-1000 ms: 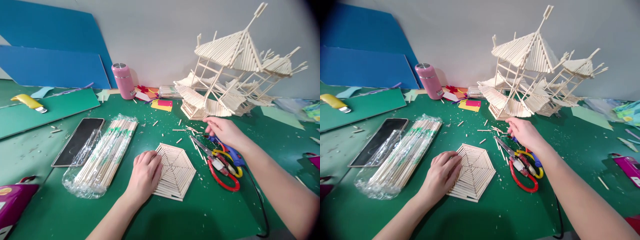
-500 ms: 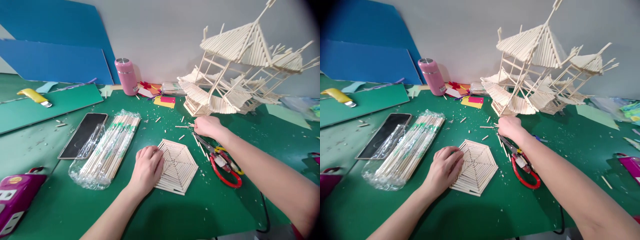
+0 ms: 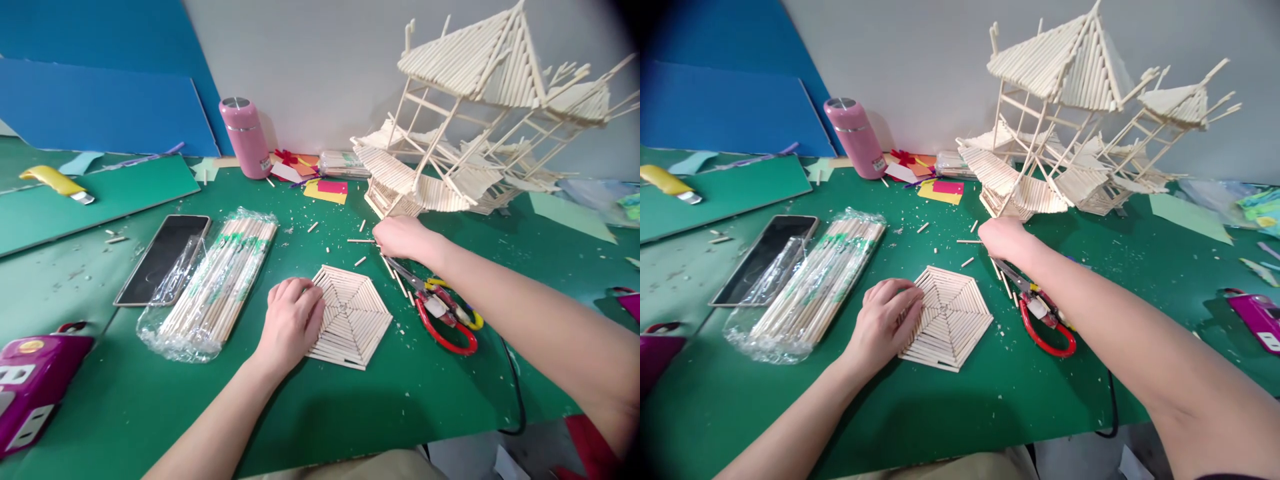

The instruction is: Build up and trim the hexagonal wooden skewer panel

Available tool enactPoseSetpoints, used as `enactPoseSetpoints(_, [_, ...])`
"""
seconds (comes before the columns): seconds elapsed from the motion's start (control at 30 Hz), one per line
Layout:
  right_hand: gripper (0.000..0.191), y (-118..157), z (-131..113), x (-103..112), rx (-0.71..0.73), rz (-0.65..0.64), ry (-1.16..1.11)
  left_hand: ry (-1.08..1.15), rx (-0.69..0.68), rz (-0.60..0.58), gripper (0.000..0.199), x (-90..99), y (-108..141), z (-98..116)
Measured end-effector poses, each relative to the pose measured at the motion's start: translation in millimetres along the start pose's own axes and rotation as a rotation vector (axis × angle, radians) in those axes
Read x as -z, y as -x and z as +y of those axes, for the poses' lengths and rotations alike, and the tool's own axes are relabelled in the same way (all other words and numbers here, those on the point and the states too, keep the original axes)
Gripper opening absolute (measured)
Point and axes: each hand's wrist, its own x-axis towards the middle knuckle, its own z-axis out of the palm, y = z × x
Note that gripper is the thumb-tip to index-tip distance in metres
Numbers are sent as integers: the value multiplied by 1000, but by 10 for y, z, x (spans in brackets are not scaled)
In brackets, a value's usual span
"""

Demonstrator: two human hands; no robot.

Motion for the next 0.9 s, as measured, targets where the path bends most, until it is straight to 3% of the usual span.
enactPoseSetpoints(0.17, [14,117,-21,105,117,206,-208,23,-22,120,14,28,-7,-18])
enactPoseSetpoints(0.3, [15,524,-263,138,300,320,-466,155,18,225,10,128,-21,102])
enactPoseSetpoints(0.33, [14,649,-351,112,359,332,-558,241,53,220,9,173,-17,165])
enactPoseSetpoints(0.43, [9,975,-596,-53,559,351,-1169,581,171,-6,12,322,40,376])
enactPoseSetpoints(0.57, [5,1191,-765,-350,462,408,-1490,802,359,-164,10,400,174,535])
enactPoseSetpoints(0.7, [8,1293,-854,-525,392,350,-1672,935,502,-226,10,322,234,598])
enactPoseSetpoints(0.8, [8,1389,-852,-573,381,347,-1618,976,544,-251,12,261,246,663])
enactPoseSetpoints(0.9, [16,1473,-658,-700,284,443,-1448,982,569,-236,12,222,275,704])
